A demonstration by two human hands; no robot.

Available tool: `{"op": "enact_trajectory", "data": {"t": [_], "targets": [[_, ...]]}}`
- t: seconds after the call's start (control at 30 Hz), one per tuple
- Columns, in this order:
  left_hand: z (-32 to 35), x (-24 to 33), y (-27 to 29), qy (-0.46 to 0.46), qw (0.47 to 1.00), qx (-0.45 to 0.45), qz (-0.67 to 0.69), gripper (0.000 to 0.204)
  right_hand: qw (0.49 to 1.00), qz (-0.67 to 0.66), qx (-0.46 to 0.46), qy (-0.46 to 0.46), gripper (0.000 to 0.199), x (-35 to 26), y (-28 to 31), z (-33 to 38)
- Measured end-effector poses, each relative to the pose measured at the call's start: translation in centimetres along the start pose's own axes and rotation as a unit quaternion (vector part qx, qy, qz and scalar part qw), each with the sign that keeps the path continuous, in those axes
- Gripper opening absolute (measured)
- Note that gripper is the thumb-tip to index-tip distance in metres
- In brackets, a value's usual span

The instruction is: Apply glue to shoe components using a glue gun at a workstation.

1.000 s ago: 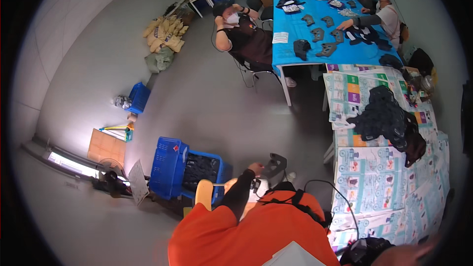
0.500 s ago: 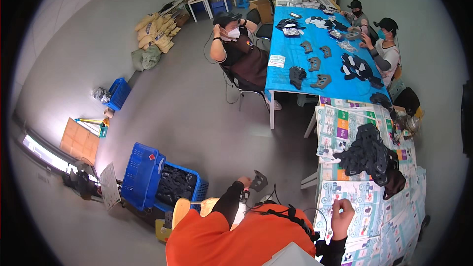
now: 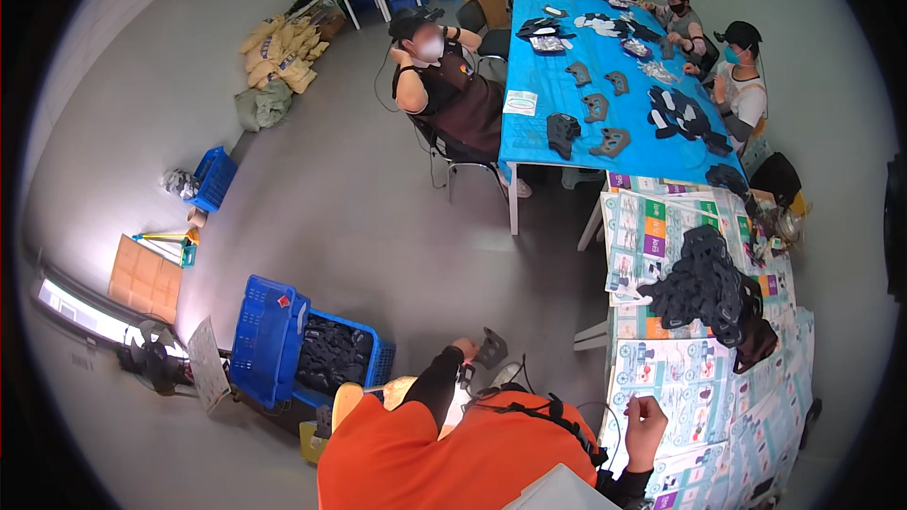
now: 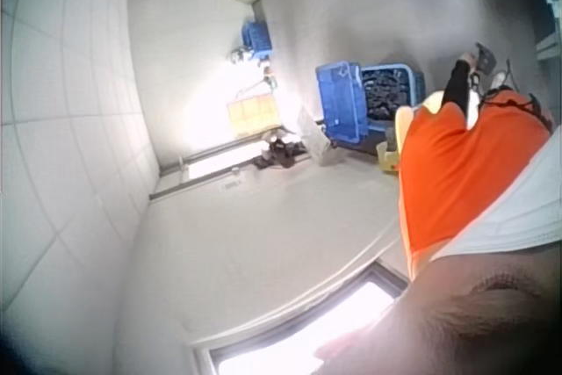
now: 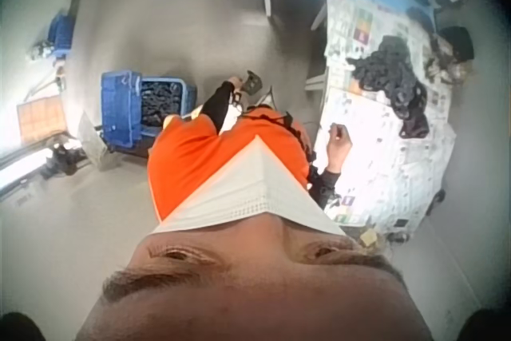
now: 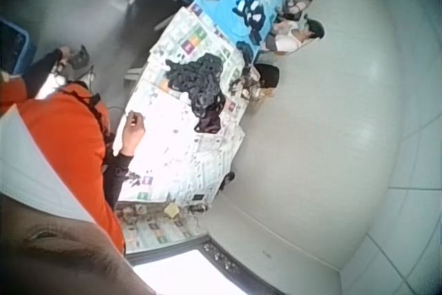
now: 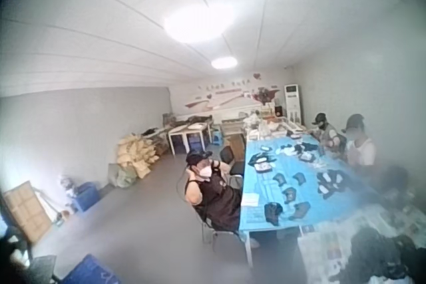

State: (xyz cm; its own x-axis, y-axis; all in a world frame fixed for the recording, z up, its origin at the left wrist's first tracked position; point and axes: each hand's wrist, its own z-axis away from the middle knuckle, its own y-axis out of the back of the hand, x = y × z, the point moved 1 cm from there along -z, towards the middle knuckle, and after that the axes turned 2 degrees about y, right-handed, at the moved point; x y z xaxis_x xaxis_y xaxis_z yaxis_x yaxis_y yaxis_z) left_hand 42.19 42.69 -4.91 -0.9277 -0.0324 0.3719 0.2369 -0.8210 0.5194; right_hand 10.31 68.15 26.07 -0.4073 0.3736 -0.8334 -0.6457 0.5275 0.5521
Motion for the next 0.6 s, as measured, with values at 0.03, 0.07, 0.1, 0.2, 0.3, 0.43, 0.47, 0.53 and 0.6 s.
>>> {"op": "enact_trajectory", "data": {"t": [0.03, 0.07, 0.1, 0.2, 0.3, 0.43, 0.47, 0.53, 0.6], "targets": [[-0.3, -0.1, -0.1, -0.013, 1.000, 0.011, -0.026, 0.029, 1.000, 0.001, 0.001, -0.002, 0.018, 0.1, 0.0, 0.1], [-0.3, 0.0, 0.0, -0.014, 1.000, 0.009, -0.026, 0.029, 1.000, 0.000, -0.002, 0.001, 0.018, 0.3, 0.0, 0.1], [-0.4, 0.1, 0.1, -0.009, 1.000, 0.002, -0.003, 0.029, 1.000, 0.000, -0.004, 0.003, 0.018, 0.4, 0.0, 0.1], [-1.4, -1.1, -0.5, -0.046, 0.999, 0.007, -0.024, 0.030, 1.000, 0.005, -0.010, 0.007, 0.018, 0.2, -0.1, 0.1], [-1.0, -0.4, -0.6, -0.044, 0.999, 0.005, -0.014, 0.030, 1.000, -0.005, 0.008, -0.011, 0.017, 0.2, -0.3, 0.3], [0.0, 0.2, -0.4, 0.000, 1.000, -0.005, 0.031, 0.030, 1.000, -0.014, 0.005, -0.012, 0.016, 0.3, -0.3, 0.6], [-0.2, -0.2, -0.6, 0.001, 0.999, -0.004, 0.032, 0.030, 1.000, -0.010, 0.002, -0.009, 0.016, 0.0, -0.2, 0.6], [-0.6, -0.9, -0.8, -0.029, 0.999, 0.005, -0.027, 0.029, 1.000, -0.007, -0.002, -0.003, 0.016, -0.1, -0.2, 0.6], [-0.1, -0.1, -0.5, -0.004, 1.000, -0.011, 0.009, 0.029, 1.000, 0.010, -0.014, 0.016, 0.018, 0.2, -0.1, 0.6]]}}
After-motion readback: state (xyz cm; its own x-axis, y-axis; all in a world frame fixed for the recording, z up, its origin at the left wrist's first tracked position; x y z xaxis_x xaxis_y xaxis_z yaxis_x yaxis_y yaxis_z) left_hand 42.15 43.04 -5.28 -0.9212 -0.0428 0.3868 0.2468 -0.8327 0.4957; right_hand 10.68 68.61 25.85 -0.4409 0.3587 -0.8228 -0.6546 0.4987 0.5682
